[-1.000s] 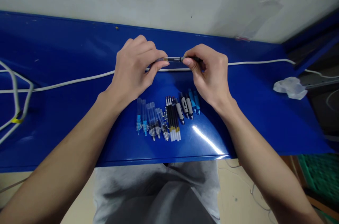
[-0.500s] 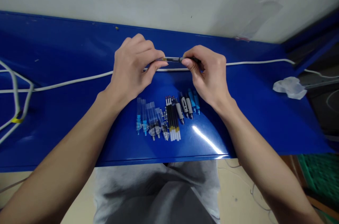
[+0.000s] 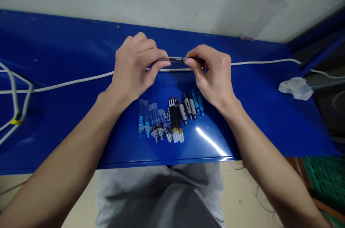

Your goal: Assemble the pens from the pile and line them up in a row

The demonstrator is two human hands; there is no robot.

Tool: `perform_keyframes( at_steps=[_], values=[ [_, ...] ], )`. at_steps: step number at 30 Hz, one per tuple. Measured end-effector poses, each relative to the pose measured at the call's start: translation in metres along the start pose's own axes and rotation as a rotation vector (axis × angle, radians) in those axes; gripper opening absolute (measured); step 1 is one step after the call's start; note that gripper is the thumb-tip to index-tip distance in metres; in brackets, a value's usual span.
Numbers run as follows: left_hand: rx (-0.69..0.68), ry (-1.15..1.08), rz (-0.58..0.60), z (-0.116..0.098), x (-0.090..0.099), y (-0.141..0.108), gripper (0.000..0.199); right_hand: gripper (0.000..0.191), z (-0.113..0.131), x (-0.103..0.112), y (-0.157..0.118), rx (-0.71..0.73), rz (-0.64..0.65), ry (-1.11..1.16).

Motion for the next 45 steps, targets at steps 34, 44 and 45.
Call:
perform_keyframes(
  at_steps=[34, 44, 45],
  values=[
    [-0.049, 0.011, -0.048, -0.0032, 0.0027, -0.0003, 0.058, 0.039, 0.0020, 0.0000, 0.0005, -0.003, 0.000, 0.001],
    [-0.070, 0.005, -0.095, -0.0013, 0.0008, -0.0007, 0.053, 0.042, 0.0060, 0.0014, -0.0007, -0.038, 0.049, -0.014],
    [-0.071, 0.009, -0.095, -0.0019, 0.0008, -0.0008, 0.050, 0.043, 0.0065, 0.0017, -0.0009, -0.046, 0.059, -0.017]
  ],
)
Point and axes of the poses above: each hand's wrist, its own y-axis towards the middle knuckle, its own x-axis out of the back of the hand, z = x × y, the point moved 1 cm from there along y, towards the middle knuckle, and after that the axes turned 15 degrees about z, right-handed, at the moved point
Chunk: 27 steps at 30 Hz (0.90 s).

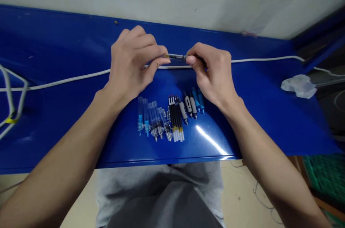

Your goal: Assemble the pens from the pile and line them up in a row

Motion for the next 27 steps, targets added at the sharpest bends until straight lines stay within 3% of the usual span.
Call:
perform_keyframes(
  at_steps=[6, 15, 27],
  values=[
    [0.046, -0.082, 0.036, -0.003, 0.000, 0.002, 0.037, 0.049, 0.000, -0.002, 0.000, -0.045, 0.032, -0.048],
    [0.016, -0.053, 0.051, 0.005, -0.008, 0.000, 0.031, 0.032, -0.004, 0.002, 0.004, -0.003, 0.085, -0.284],
    [-0.001, -0.082, 0.132, 0.010, -0.003, -0.002, 0.024, 0.027, -0.015, 0.003, 0.004, -0.050, 0.134, -0.302]
  ],
)
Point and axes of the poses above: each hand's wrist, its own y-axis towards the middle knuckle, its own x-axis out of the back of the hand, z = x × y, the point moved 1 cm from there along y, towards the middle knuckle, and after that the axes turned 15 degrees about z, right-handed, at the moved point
